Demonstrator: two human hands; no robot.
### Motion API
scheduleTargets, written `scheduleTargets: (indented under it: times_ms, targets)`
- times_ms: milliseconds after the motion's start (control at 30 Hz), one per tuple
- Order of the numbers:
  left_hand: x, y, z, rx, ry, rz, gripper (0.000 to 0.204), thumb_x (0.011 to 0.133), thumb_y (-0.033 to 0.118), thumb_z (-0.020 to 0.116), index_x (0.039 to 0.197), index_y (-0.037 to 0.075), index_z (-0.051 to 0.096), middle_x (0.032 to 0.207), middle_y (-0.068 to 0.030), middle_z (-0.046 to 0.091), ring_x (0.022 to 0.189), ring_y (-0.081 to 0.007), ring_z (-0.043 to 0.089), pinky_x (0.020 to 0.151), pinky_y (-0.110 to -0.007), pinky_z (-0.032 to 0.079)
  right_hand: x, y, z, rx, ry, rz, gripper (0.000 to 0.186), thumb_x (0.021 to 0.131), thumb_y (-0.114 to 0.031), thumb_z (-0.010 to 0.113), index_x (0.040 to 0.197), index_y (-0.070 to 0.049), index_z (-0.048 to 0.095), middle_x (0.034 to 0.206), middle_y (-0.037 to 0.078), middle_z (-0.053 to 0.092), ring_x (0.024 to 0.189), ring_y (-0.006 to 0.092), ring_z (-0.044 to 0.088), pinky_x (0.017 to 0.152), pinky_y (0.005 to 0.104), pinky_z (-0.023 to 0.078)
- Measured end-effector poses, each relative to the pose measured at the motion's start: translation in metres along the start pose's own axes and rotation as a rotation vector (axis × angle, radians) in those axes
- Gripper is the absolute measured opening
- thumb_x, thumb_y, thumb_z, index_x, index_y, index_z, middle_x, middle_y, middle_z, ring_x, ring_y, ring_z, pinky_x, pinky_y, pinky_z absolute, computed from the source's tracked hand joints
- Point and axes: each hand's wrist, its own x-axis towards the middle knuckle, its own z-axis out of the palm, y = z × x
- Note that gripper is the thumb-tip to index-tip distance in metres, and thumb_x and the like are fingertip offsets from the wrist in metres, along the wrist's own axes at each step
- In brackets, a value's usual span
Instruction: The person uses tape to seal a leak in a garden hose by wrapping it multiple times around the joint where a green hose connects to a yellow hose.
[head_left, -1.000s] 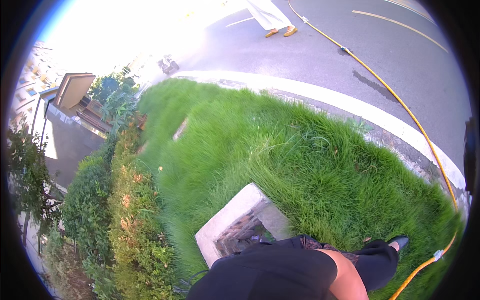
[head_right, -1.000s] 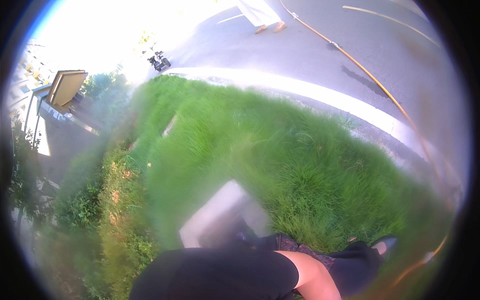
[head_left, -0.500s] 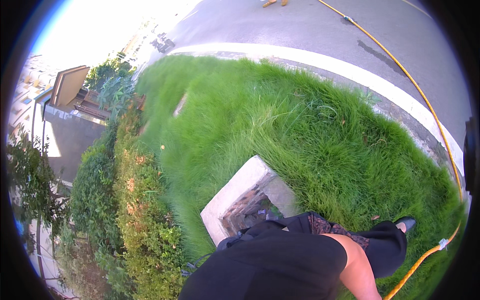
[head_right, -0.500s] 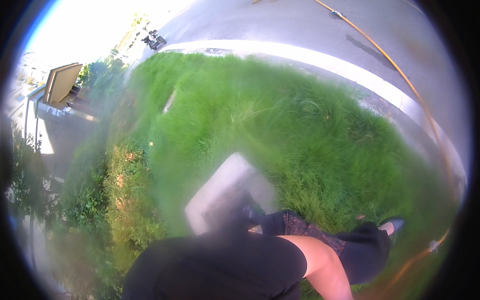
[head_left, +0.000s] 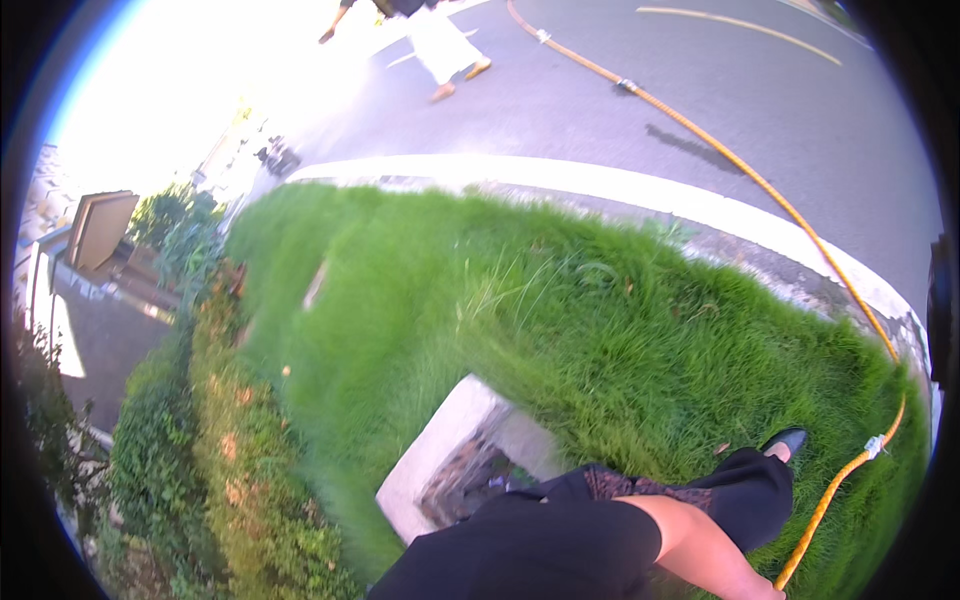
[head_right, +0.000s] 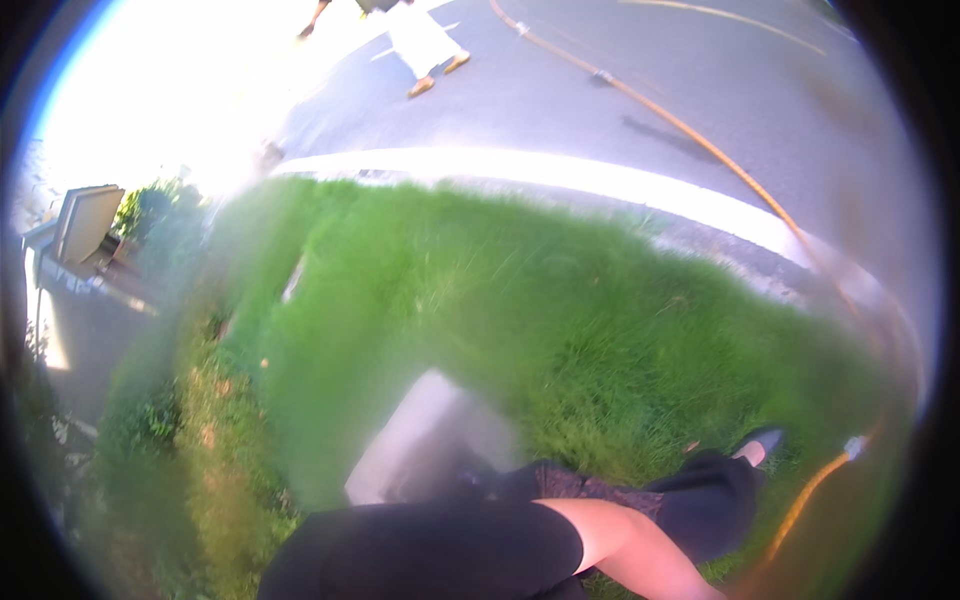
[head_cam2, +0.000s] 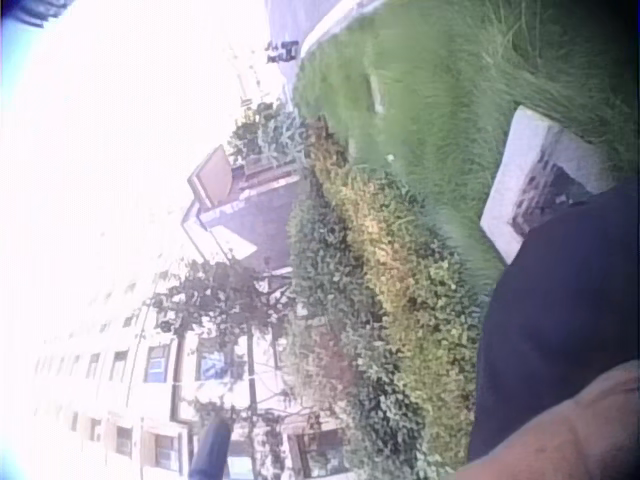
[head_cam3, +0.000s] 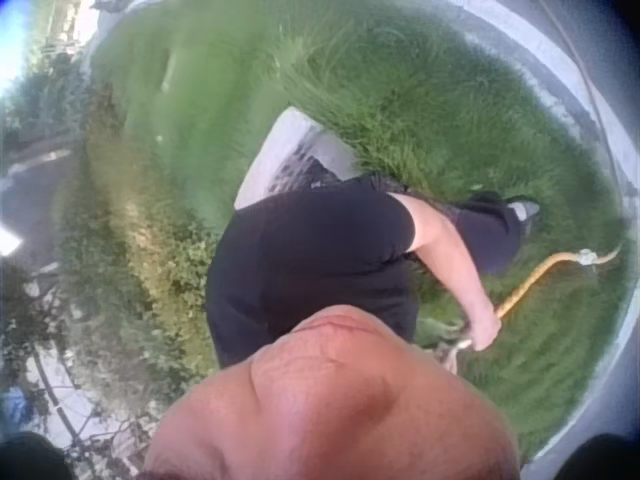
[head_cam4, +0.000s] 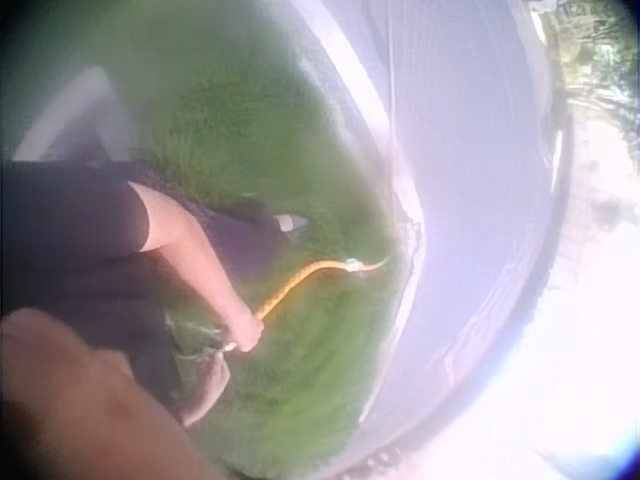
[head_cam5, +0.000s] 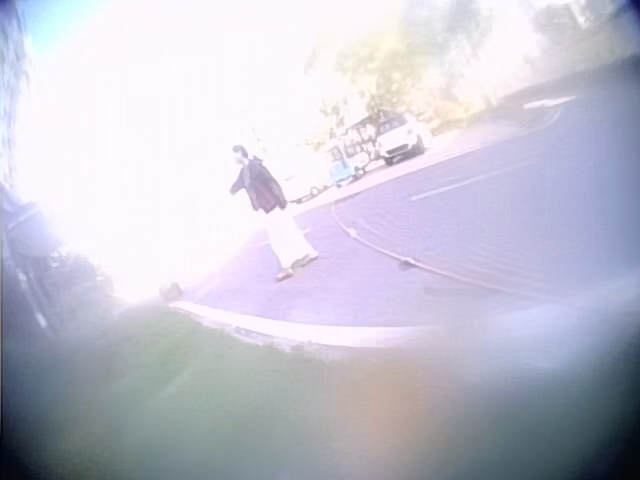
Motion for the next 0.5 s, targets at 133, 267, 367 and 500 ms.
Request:
scheduleTargets:
  times_ms: [133,267,367,500]
  targets:
    - [-0.010,0.008,-0.001,-0.001,-0.013,-0.077,0.029,0.074,0.037,0.065,0.087,0.012,0.070,0.086,-0.0095,0.069,0.082,-0.0294,0.066,0.065,-0.047,0.052,-0.010,0.009,0.026,0.055,-0.061,-0.005,0.046,0.090,-0.019,0.050,0.132,-0.003,0.043,0.115,0.015,0.059,0.101,0.0312,0.057,0.084,0.0418,0.046]
    - [0.002,-0.001,0.017,0.051,-0.064,0.005,0.023,0.071,0.033,0.066,0.086,0.016,0.068,0.085,-0.0072,0.067,0.081,-0.0285,0.065,0.065,-0.047,0.051,-0.016,-0.004,0.036,-0.130,-0.017,-0.128,0.044,0.090,-0.019,0.051,0.130,-0.004,0.044,0.111,0.016,0.060,0.099,0.0315,0.058,0.081,0.0427,0.046]
    - [0.006,0.004,0.019,0.063,-0.088,-0.028,0.024,0.068,0.031,0.067,0.086,0.015,0.068,0.085,-0.0081,0.068,0.081,-0.0284,0.065,0.065,-0.047,0.051,-0.039,-0.002,0.041,-0.344,0.037,-0.161,0.042,0.090,-0.019,0.051,0.129,-0.005,0.046,0.107,0.017,0.061,0.097,0.0318,0.059,0.078,0.0437,0.046]
    - [0.013,-0.010,0.030,-0.004,-0.041,0.051,0.024,0.069,0.029,0.065,0.088,0.014,0.067,0.085,-0.0101,0.067,0.082,-0.0287,0.065,0.066,-0.046,0.051,-0.063,0.004,0.048,-0.640,0.071,-0.147,0.039,0.090,-0.019,0.051,0.127,-0.006,0.048,0.102,0.019,0.062,0.093,0.0322,0.060,0.074,0.0449,0.047]
